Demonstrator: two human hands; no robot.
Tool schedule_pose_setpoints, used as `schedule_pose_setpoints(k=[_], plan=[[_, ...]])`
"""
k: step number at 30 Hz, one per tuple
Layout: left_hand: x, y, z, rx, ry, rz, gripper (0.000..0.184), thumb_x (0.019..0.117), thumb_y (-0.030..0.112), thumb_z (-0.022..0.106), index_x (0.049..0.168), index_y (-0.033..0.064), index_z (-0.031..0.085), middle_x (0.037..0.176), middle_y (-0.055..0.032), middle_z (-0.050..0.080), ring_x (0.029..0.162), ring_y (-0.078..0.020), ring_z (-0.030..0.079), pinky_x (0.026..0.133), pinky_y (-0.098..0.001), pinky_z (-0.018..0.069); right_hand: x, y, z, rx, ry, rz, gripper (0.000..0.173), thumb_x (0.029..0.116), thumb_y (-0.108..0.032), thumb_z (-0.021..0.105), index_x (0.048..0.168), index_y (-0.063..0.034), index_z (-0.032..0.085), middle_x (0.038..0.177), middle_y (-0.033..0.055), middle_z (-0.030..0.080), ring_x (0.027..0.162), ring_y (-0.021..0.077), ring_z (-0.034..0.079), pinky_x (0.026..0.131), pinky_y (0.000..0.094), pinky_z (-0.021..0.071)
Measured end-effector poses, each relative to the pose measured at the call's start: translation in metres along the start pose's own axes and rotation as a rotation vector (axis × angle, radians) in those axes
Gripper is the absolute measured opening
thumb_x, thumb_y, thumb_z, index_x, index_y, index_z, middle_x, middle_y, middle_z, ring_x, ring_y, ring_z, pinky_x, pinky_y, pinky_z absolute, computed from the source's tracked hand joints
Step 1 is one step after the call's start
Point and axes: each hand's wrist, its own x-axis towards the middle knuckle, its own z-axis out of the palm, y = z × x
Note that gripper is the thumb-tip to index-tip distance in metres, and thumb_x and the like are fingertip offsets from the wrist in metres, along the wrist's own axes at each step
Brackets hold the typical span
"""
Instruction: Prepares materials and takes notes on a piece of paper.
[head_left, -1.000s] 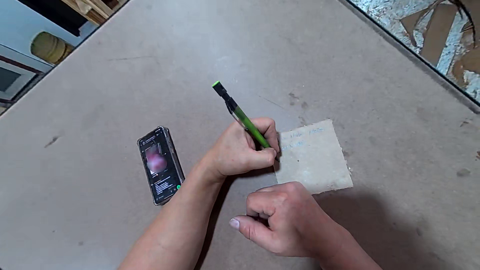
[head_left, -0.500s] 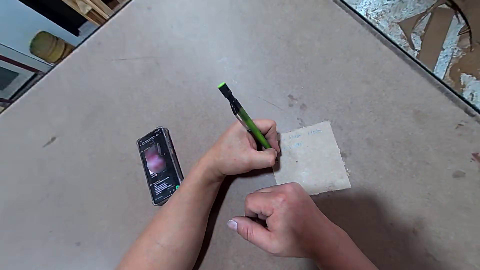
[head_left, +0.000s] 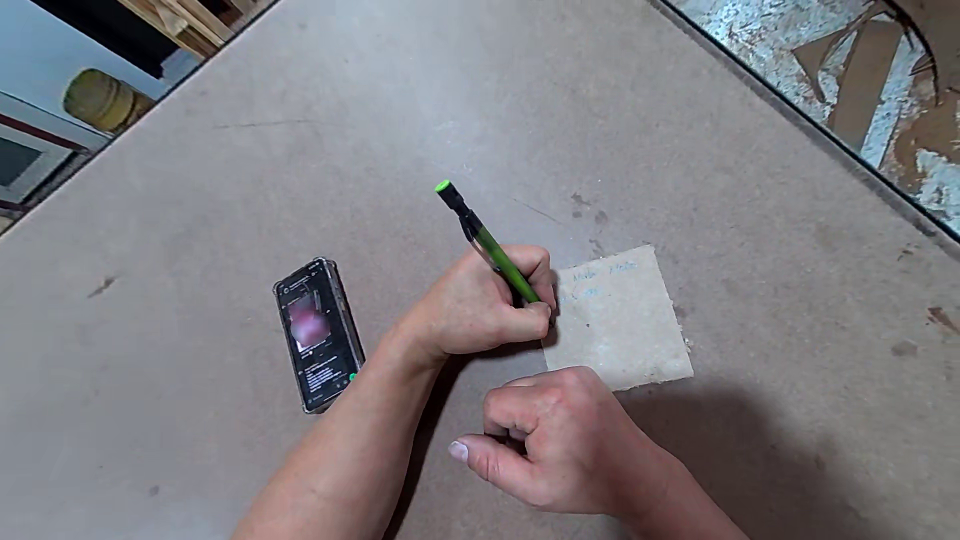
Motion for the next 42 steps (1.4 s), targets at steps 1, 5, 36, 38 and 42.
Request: schedule_pose_setpoints(k=[1,5,36,38,42], plan=[[0.0,0.0,0.003,-0.007,0.034,-0.006,0.006,0.0801,0.009,0.067,0.077,0.0118,0.064,0.073,0.0006,0.065,0.057,-0.0054,0.057,0.046,-0.0208,0.0406,0.0,0.0,0.0,-0.007,-0.007,0.006,0.043,0.1008,-0.043,0.061,0.067,-0.0161,0.061,0.056,-0.0074,0.048,0.049,0.0048,0.047,0.044,0.0275,0.0357],[-0.002,0.001,0.004,-0.013,0.02,-0.01,0.005,0.0805,0.006,0.067,0.08,0.011,0.065,0.075,0.0007,0.067,0.06,-0.0053,0.059,0.048,-0.0203,0.0445,-0.001,-0.001,0.0,-0.019,-0.024,0.015,0.043,0.1006,-0.044,0.061,0.067,-0.0166,0.061,0.056,-0.0076,0.049,0.049,0.0046,0.048,0.044,0.0275,0.0364],[0.019,0.008,0.013,0.031,-0.033,0.021,0.009,0.0781,0.01,0.067,0.074,0.0132,0.059,0.067,0.0032,0.06,0.054,-0.0039,0.053,0.044,-0.0206,0.0373,-0.001,-0.001,-0.001,-0.04,-0.021,0.02,0.047,0.1011,-0.045,0.059,0.063,-0.0171,0.057,0.053,-0.0075,0.047,0.048,0.005,0.047,0.043,0.0283,0.0346],[0.018,0.009,0.013,0.04,-0.049,0.01,0.012,0.0767,0.009,0.067,0.072,0.0139,0.057,0.065,0.0033,0.059,0.053,-0.0043,0.052,0.043,-0.0212,0.0361,-0.002,-0.002,-0.001,-0.044,-0.016,0.017,0.047,0.101,-0.045,0.059,0.063,-0.0172,0.057,0.053,-0.0075,0.046,0.047,0.005,0.046,0.043,0.0281,0.0339],[0.018,0.007,0.011,0.033,-0.012,0.013,0.005,0.0798,0.008,0.068,0.077,0.0113,0.065,0.067,0.0025,0.064,0.053,-0.0043,0.055,0.044,-0.0205,0.0406,-0.001,-0.002,-0.001,-0.042,-0.027,0.031,0.048,0.101,-0.047,0.059,0.064,-0.0173,0.058,0.054,-0.0076,0.047,0.048,0.0053,0.047,0.043,0.0286,0.0346]])
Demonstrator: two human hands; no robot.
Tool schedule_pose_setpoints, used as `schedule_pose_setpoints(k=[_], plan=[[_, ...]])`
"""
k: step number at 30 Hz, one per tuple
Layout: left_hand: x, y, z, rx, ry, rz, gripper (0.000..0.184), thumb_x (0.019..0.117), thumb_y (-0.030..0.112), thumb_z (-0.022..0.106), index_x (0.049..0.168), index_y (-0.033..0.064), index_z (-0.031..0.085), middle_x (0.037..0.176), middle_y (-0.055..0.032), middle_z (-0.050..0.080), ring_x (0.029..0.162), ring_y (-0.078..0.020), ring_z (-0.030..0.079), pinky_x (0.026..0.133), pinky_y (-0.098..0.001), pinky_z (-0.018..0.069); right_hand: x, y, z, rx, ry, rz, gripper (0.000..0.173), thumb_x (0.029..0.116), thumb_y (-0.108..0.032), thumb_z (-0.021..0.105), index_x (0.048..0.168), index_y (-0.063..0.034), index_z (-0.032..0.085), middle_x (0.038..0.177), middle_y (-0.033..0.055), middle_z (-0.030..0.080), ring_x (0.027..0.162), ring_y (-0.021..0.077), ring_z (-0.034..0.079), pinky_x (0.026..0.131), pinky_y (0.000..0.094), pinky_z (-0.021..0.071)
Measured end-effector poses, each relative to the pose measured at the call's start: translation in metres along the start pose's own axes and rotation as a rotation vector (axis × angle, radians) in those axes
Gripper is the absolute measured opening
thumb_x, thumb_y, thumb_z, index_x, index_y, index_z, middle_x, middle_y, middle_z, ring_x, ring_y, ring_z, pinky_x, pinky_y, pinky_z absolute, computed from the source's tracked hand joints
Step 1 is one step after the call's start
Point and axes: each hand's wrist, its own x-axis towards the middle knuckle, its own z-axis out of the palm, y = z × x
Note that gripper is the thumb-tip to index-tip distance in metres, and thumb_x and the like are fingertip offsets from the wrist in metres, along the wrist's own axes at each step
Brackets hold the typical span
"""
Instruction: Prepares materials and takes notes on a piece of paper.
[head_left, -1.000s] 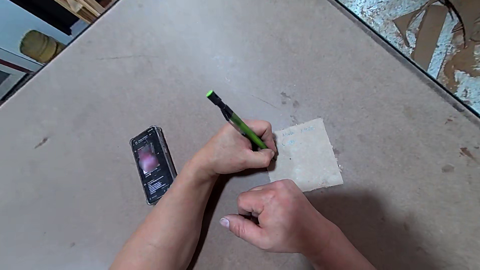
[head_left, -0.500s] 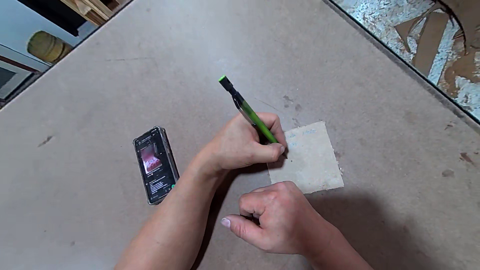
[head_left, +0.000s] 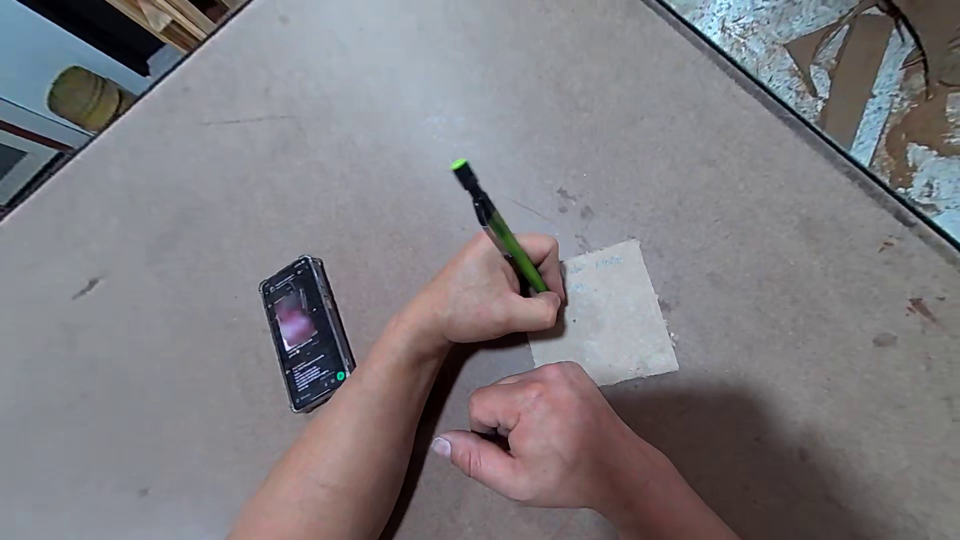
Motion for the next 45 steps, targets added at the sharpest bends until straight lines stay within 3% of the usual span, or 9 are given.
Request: schedule_pose_setpoints(k=[2,7,13,17,20,32,37,42,45], plan=[[0.0004,-0.0008,0.0043,0.006,0.057,0.013,0.006,0.0796,0.008,0.068,0.077,0.0113,0.064,0.067,0.0027,0.063,0.052,-0.0035,0.054,0.043,-0.0194,0.0392,0.0002,0.0001,-0.0004,-0.001,-0.008,0.009,0.047,0.1009,-0.047,0.059,0.064,-0.0173,0.059,0.054,-0.0074,0.048,0.049,0.0056,0.049,0.044,0.0295,0.0357],[0.0012,0.0005,-0.001,0.025,-0.051,-0.002,0.007,0.08,0.009,0.068,0.075,0.0127,0.063,0.07,0.0026,0.065,0.057,-0.0046,0.057,0.046,-0.0214,0.0419,0.0007,-0.001,-0.0008,0.0,-0.019,0.02,0.047,0.1011,-0.048,0.059,0.065,-0.0175,0.059,0.055,-0.0072,0.049,0.049,0.0058,0.05,0.045,0.0298,0.0371],[0.0001,0.0009,0.0029,-0.007,0.005,-0.011,0.006,0.0802,0.007,0.068,0.079,0.0109,0.064,0.069,0.0023,0.064,0.054,-0.004,0.054,0.044,-0.0194,0.0397,0.0008,-0.0011,-0.0012,-0.009,-0.036,0.023,0.047,0.1013,-0.049,0.058,0.066,-0.0175,0.06,0.055,-0.0072,0.05,0.05,0.0062,0.05,0.045,0.03,0.0374],[-0.0006,-0.0021,-0.0018,0.004,-0.044,0.01,0.004,0.0822,0.009,0.069,0.08,0.0113,0.066,0.074,0.0014,0.068,0.059,-0.0054,0.06,0.048,-0.0213,0.045,0.0008,-0.0016,-0.0007,-0.012,-0.031,0.023,0.046,0.1013,-0.048,0.058,0.066,-0.0176,0.06,0.055,-0.0073,0.05,0.05,0.0059,0.05,0.045,0.0298,0.0376],[0.0007,-0.0008,0.0014,-0.002,0.0,0.004,0.004,0.0816,0.007,0.069,0.08,0.0105,0.066,0.069,0.0022,0.066,0.054,-0.0041,0.056,0.045,-0.0198,0.0417,0.001,-0.0014,-0.0009,-0.014,-0.019,0.019,0.047,0.101,-0.048,0.058,0.065,-0.0175,0.06,0.055,-0.0072,0.049,0.05,0.006,0.05,0.044,0.0299,0.0371],[-0.0006,-0.0039,0.0033,-0.019,0.018,0.035,0.003,0.0841,0.008,0.071,0.083,0.0087,0.069,0.071,0.0017,0.067,0.055,-0.0037,0.057,0.046,-0.019,0.0432,0.0008,-0.0014,-0.0004,-0.017,-0.025,0.02,0.047,0.1013,-0.048,0.058,0.065,-0.0179,0.06,0.055,-0.0074,0.05,0.05,0.0057,0.05,0.045,0.0296,0.0374],[0.0003,-0.0005,-0.0014,-0.028,-0.101,0.018,0.004,0.0824,0.007,0.07,0.08,0.0099,0.069,0.074,0.0013,0.069,0.06,-0.005,0.06,0.049,-0.0203,0.0456,0.0004,-0.0015,-0.0001,-0.018,-0.02,0.017,0.047,0.1011,-0.048,0.058,0.065,-0.0178,0.06,0.055,-0.0073,0.05,0.05,0.0059,0.05,0.044,0.0298,0.0372],[-0.0011,-0.0001,0.0024,-0.058,-0.009,-0.017,0.004,0.0847,0.006,0.072,0.088,0.0074,0.07,0.073,-0.0001,0.068,0.057,-0.0062,0.059,0.048,-0.02,0.0459,0.0011,-0.0014,-0.0001,-0.014,-0.031,0.021,0.047,0.1014,-0.048,0.058,0.066,-0.0177,0.06,0.056,-0.0072,0.05,0.05,0.0059,0.051,0.045,0.03,0.0376],[-0.0001,0.0005,0.0044,-0.023,-0.009,-0.005,0.002,0.0841,0.008,0.071,0.084,0.0091,0.069,0.071,0.0015,0.067,0.056,-0.0048,0.057,0.047,-0.0197,0.044,0.001,-0.0018,-0.0004,-0.021,-0.04,0.029,0.047,0.1015,-0.049,0.057,0.066,-0.0178,0.06,0.056,-0.0073,0.05,0.051,0.006,0.051,0.045,0.0299,0.0377]])
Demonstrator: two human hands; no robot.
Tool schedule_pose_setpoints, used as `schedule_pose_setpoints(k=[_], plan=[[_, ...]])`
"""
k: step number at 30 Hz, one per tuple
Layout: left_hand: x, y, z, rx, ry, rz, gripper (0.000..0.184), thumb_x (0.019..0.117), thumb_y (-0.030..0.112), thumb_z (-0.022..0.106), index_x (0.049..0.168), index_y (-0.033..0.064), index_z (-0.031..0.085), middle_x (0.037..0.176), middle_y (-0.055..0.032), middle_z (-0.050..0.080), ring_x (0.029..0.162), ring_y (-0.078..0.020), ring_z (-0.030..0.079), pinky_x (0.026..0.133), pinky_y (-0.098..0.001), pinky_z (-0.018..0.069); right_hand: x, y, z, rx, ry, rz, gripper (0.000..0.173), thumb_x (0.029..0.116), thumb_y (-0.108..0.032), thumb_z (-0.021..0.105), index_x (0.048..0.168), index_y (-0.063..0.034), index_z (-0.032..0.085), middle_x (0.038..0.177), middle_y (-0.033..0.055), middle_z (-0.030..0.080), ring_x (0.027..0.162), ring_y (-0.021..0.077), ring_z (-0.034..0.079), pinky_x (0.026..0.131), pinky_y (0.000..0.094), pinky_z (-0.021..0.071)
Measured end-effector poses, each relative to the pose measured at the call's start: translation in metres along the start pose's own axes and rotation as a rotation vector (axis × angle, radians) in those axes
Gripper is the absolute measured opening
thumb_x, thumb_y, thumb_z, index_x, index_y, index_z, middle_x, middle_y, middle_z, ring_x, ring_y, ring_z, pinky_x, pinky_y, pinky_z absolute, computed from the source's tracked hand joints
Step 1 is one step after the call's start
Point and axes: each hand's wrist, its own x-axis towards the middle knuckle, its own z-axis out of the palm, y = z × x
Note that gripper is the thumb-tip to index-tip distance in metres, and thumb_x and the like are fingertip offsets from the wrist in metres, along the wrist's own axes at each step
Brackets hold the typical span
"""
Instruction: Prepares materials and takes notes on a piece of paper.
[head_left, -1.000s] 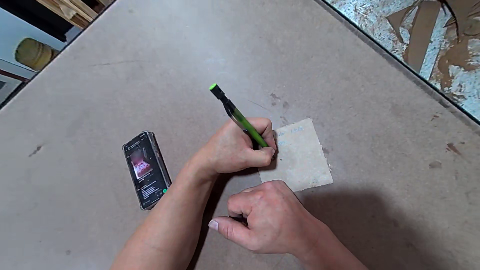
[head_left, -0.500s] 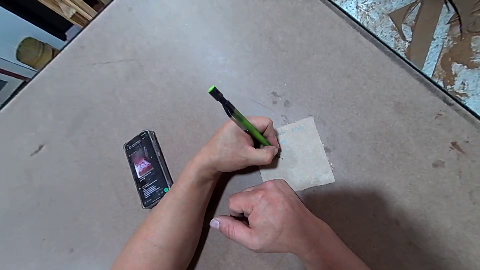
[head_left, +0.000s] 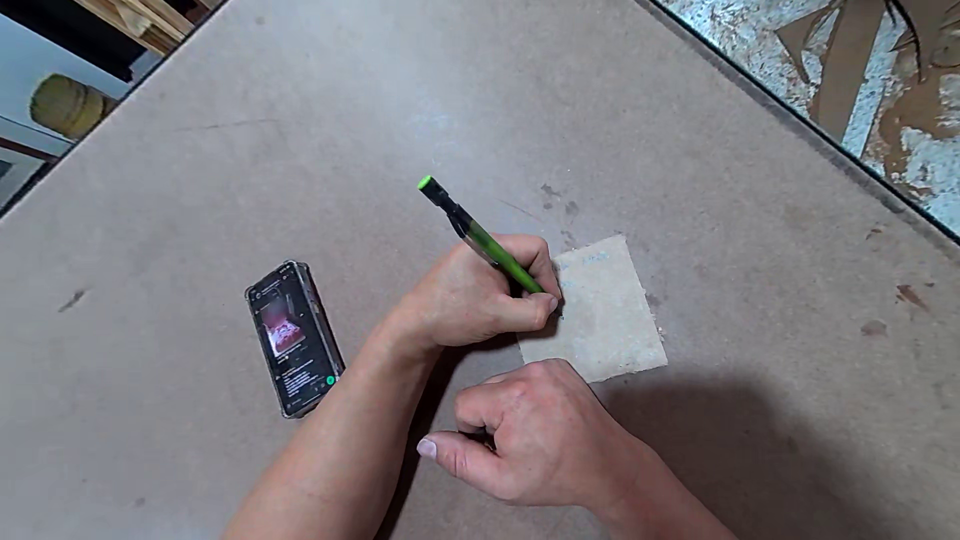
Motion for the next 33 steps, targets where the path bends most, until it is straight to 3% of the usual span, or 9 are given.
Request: schedule_pose_setpoints(k=[7,13,17,20,25,29,33], plan=[[0.0,0.0,0.0,0.008,0.013,-0.007,0.001,0.0854,0.008,0.072,0.086,0.0085,0.072,0.073,0.0013,0.069,0.058,-0.005,0.06,0.049,-0.0195,0.0476,0.0,0.0,0.0,0.003,0.004,-0.004,0.047,0.1017,-0.048,0.057,0.066,-0.018,0.06,0.055,-0.0074,0.049,0.05,0.006,0.05,0.045,0.0297,0.0367],[0.001,0.003,0.004,0.013,0.042,-0.023,0.001,0.085,0.009,0.072,0.085,0.009,0.071,0.068,0.0019,0.066,0.054,-0.0046,0.058,0.046,-0.0193,0.0448,0.001,0.0,-0.001,-0.009,0.008,-0.003,0.047,0.1014,-0.048,0.057,0.065,-0.0181,0.059,0.055,-0.0076,0.049,0.05,0.0058,0.05,0.045,0.0297,0.0365],[0.001,0.002,0.003,0.02,0.043,-0.026,0.003,0.0872,0.012,0.074,0.088,0.0095,0.072,0.073,0.0013,0.07,0.057,-0.0057,0.062,0.049,-0.0207,0.0499,0.0,-0.001,-0.002,0.002,-0.016,0.014,0.046,0.1014,-0.049,0.057,0.067,-0.0183,0.061,0.055,-0.0078,0.05,0.051,0.0063,0.051,0.046,0.0311,0.0381],[0.015,0.01,0.003,-0.005,0.027,-0.054,0.004,0.0858,0.011,0.074,0.087,0.0086,0.071,0.07,-0.0001,0.069,0.055,-0.0073,0.062,0.048,-0.022,0.0521,0.001,-0.002,-0.005,0.015,-0.045,0.028,0.046,0.1021,-0.049,0.056,0.069,-0.0181,0.062,0.057,-0.0069,0.052,0.053,0.0071,0.053,0.048,0.0322,0.0397],[0.033,0.006,0.014,-0.038,-0.029,0.027,0.006,0.0796,0.009,0.066,0.078,0.0123,0.061,0.071,0.002,0.064,0.058,-0.0044,0.056,0.047,-0.0204,0.0407,0.001,-0.002,-0.006,0.027,-0.072,0.036,0.046,0.1029,-0.049,0.055,0.07,-0.0176,0.062,0.058,-0.006,0.052,0.055,0.0085,0.055,0.049,0.0334,0.0403],[0.033,0.006,0.013,-0.013,-0.062,0.025,0.006,0.0795,0.009,0.066,0.078,0.0129,0.062,0.07,0.0028,0.063,0.056,-0.0038,0.055,0.045,-0.02,0.0393,0.002,-0.004,-0.009,0.037,-0.107,0.053,0.047,0.1035,-0.05,0.053,0.071,-0.0168,0.061,0.058,-0.005,0.051,0.055,0.0102,0.054,0.049,0.0348,0.0391],[0.031,0.005,0.017,0.059,0.012,0.06,0.007,0.0798,0.009,0.067,0.078,0.0133,0.061,0.07,0.0035,0.064,0.054,-0.0029,0.054,0.044,-0.0192,0.0394,0.002,-0.003,-0.007,0.025,-0.094,0.046,0.047,0.103,-0.05,0.054,0.07,-0.0174,0.06,0.057,-0.0055,0.05,0.053,0.0095,0.053,0.048,0.0338,0.0382]])
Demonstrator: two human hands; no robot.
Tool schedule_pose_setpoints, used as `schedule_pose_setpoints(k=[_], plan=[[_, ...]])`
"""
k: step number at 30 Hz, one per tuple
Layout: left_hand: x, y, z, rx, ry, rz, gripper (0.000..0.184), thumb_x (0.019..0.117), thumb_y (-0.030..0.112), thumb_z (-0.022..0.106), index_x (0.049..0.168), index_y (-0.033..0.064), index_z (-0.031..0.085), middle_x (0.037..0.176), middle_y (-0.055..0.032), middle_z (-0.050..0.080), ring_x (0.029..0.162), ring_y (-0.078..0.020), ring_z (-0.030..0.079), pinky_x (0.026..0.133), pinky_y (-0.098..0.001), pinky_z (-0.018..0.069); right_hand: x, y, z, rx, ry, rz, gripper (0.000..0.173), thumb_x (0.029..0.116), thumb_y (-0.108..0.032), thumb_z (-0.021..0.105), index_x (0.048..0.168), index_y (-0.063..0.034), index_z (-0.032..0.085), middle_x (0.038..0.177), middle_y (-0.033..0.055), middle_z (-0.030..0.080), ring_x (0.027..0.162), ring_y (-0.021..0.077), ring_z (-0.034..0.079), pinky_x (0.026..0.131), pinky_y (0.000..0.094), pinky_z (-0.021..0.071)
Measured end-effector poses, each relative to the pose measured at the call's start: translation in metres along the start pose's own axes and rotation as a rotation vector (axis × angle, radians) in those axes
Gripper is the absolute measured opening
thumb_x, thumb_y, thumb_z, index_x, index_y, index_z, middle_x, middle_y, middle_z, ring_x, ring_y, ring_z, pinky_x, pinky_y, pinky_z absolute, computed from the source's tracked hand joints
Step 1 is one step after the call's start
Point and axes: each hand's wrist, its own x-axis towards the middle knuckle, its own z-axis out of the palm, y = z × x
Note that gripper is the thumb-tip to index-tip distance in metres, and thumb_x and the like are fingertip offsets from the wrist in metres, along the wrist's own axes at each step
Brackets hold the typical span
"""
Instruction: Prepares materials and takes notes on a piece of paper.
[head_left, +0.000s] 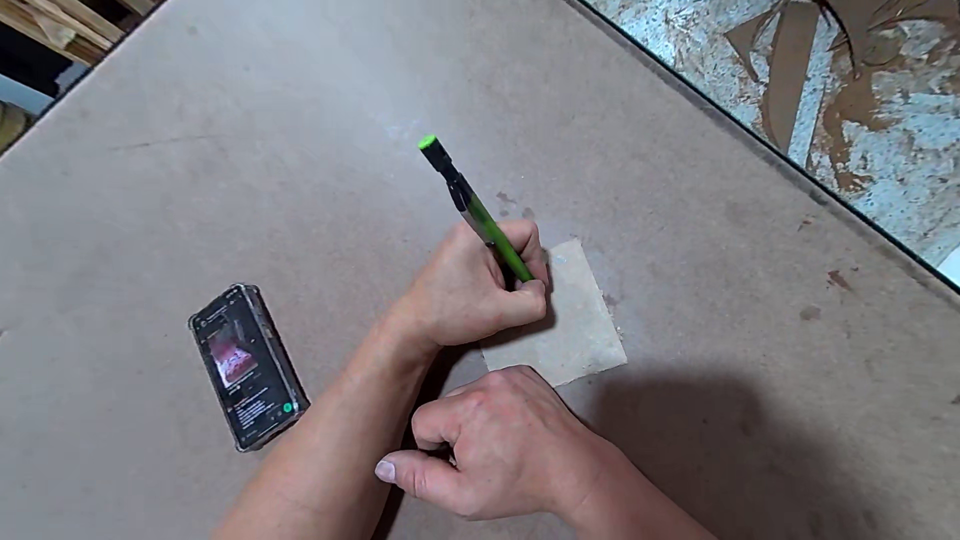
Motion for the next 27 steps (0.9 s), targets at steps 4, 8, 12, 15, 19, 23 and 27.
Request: schedule_pose_setpoints(k=[4,8,12,15,19,23,27], plan=[[-0.0003,0.0018,-0.0069,-0.018,-0.107,-0.035,0.006,0.0794,0.011,0.067,0.076,0.0139,0.064,0.072,0.0024,0.066,0.058,-0.0051,0.058,0.046,-0.022,0.0429,0.0004,-0.0008,-0.0001,0.007,-0.004,-0.007,0.047,0.1033,-0.05,0.054,0.071,-0.0169,0.062,0.058,-0.0052,0.051,0.054,0.01,0.054,0.049,0.0344,0.039],[0.0007,0.001,-0.0039,-0.034,-0.06,-0.024,0.006,0.0801,0.008,0.068,0.079,0.0124,0.065,0.069,0.0034,0.065,0.054,-0.0034,0.056,0.044,-0.0194,0.041,0.0008,-0.0002,-0.0002,0.001,-0.004,-0.004,0.047,0.1033,-0.05,0.053,0.071,-0.0173,0.061,0.058,-0.0053,0.051,0.055,0.01,0.054,0.049,0.0345,0.0391],[0.0002,0.0016,-0.0049,-0.03,-0.065,-0.014,0.004,0.0809,0.008,0.069,0.079,0.0114,0.067,0.068,0.0033,0.065,0.055,-0.0037,0.057,0.045,-0.0196,0.043,0.0013,-0.0006,0.0009,-0.004,-0.002,-0.007,0.047,0.1033,-0.05,0.053,0.07,-0.0175,0.06,0.058,-0.0057,0.051,0.054,0.0093,0.054,0.049,0.0339,0.0387],[0.0024,0.0018,-0.0026,-0.021,-0.035,-0.025,0.005,0.0802,0.009,0.068,0.079,0.0122,0.064,0.065,0.0041,0.063,0.052,-0.0032,0.054,0.043,-0.0192,0.0398,0.0007,-0.0001,0.001,-0.009,0.018,-0.011,0.047,0.1027,-0.05,0.054,0.069,-0.0177,0.06,0.057,-0.0059,0.051,0.054,0.009,0.054,0.048,0.0337,0.039],[0.0017,0.0017,-0.0039,-0.027,-0.063,-0.014,0.005,0.0834,0.008,0.069,0.081,0.0106,0.066,0.067,0.0037,0.063,0.054,-0.0033,0.055,0.045,-0.019,0.0419,0.0009,-0.0008,0.0007,-0.008,0.005,-0.002,0.047,0.1028,-0.051,0.054,0.07,-0.0183,0.061,0.057,-0.0067,0.051,0.054,0.0081,0.054,0.049,0.0331,0.0393],[0.0023,0.0036,-0.002,-0.005,-0.038,-0.033,0.004,0.0825,0.009,0.07,0.081,0.011,0.067,0.065,0.0037,0.063,0.052,-0.0038,0.055,0.044,-0.0194,0.0423,0.0009,-0.0003,0.0015,-0.01,0.021,-0.014,0.047,0.1027,-0.05,0.054,0.069,-0.0183,0.06,0.057,-0.0067,0.05,0.053,0.008,0.053,0.048,0.0327,0.0379],[0.0024,0.004,-0.0012,-0.006,-0.033,-0.037,0.005,0.0831,0.009,0.071,0.081,0.0115,0.067,0.067,0.0035,0.065,0.053,-0.0037,0.056,0.044,-0.0194,0.0427,0.0008,-0.0006,0.0005,-0.014,0.009,-0.004,0.047,0.1026,-0.051,0.054,0.069,-0.0186,0.06,0.057,-0.0072,0.05,0.053,0.0077,0.053,0.048,0.0324,0.0382]])
